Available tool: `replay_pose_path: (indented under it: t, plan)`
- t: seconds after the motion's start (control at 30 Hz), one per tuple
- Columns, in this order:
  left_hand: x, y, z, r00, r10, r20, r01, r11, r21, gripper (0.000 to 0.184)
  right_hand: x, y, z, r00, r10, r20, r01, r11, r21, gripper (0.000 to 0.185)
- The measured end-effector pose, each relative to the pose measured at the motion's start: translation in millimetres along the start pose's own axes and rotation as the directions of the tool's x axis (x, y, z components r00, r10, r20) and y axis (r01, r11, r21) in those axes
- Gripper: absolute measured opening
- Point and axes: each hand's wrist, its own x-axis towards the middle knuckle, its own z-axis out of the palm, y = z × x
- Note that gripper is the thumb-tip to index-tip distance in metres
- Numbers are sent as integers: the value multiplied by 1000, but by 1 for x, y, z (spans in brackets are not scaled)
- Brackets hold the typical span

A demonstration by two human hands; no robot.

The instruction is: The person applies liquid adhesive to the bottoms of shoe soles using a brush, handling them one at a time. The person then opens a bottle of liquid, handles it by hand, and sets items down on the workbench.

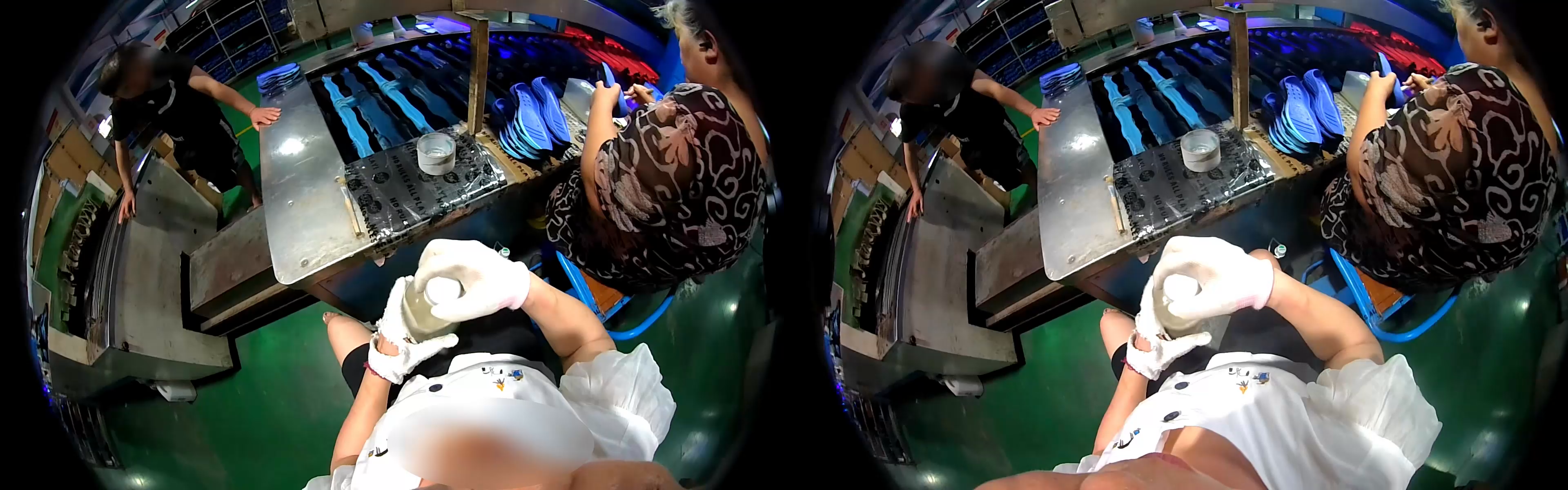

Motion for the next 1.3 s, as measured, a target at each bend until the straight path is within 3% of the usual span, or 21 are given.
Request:
replay_pose_path:
  t: [0.03,0.07,0.17,0.23,0.3,0.37,0.47,0.5,0.53,0.57,0.63,0.7,0.77,0.83,0.87,0.93,0.97,1.03,1.07,1.17,1.3]
  plan:
    - [3,5,1,999,-47,4,47,985,-165,119,2,-4,-4,1000,-29,10,29,999,43,28]
    - [4,16,-7,995,83,64,-90,988,126,121,5,-6,-7,999,-35,9,35,999,36,28]
    - [4,37,-6,985,166,49,-172,962,212,95,7,-9,-9,994,-108,6,106,988,111,26]
    - [-2,38,3,989,142,-30,-130,959,252,86,8,-8,-5,988,-150,-31,148,988,-45,23]
    - [-8,31,15,970,126,-209,-77,971,225,73,7,-17,6,996,24,-84,-51,940,-338,17]
    - [-17,17,16,944,146,-297,-58,956,287,72,9,-21,14,978,194,-71,-203,846,-493,18]
    - [-28,8,8,950,104,-295,-13,955,296,78,11,-7,7,976,213,-32,-211,914,-346,20]
    - [-33,6,6,952,103,-287,1,940,343,79,13,26,5,981,-104,-164,40,933,-357,19]
    - [-38,9,7,952,68,-297,9,968,249,82,21,40,0,935,56,-350,-155,952,-263,16]
    - [-44,6,9,950,67,-304,11,969,248,82,29,64,-11,903,103,-417,-248,917,-311,14]
    - [-54,-6,11,933,29,-359,41,982,185,84,43,127,-39,856,19,-517,-321,803,-502,14]
    - [-54,-11,7,938,8,-348,53,984,167,85,59,156,-67,778,160,-607,-532,682,-502,15]
    - [-50,-11,4,962,-7,-274,70,972,224,86,72,180,-82,754,206,-623,-595,615,-517,17]
    - [-50,-10,4,960,23,-280,55,962,269,86,84,195,-87,742,291,-603,-662,455,-595,19]
    - [-50,-9,4,962,10,-273,62,966,253,83,88,198,-89,746,286,-601,-657,458,-598,19]
    - [-50,-12,4,958,0,-288,64,975,213,81,98,198,-91,653,463,-599,-757,423,-498,33]
    - [-51,-15,4,956,3,-293,63,974,217,81,100,196,-89,657,459,-598,-753,428,-499,33]
    - [-53,-17,4,952,-15,-307,78,978,193,82,96,191,-82,703,425,-570,-700,555,-449,70]
    - [-51,-16,2,963,-43,-267,108,966,234,81,98,197,-81,709,486,-512,-701,566,-434,101]
    - [-48,-5,5,954,-30,-297,100,970,223,81,95,195,-66,755,444,-483,-656,530,-538,104]
    - [-48,-16,3,964,-31,-264,90,973,215,79,99,202,-62,715,469,-519,-698,518,-494,99]
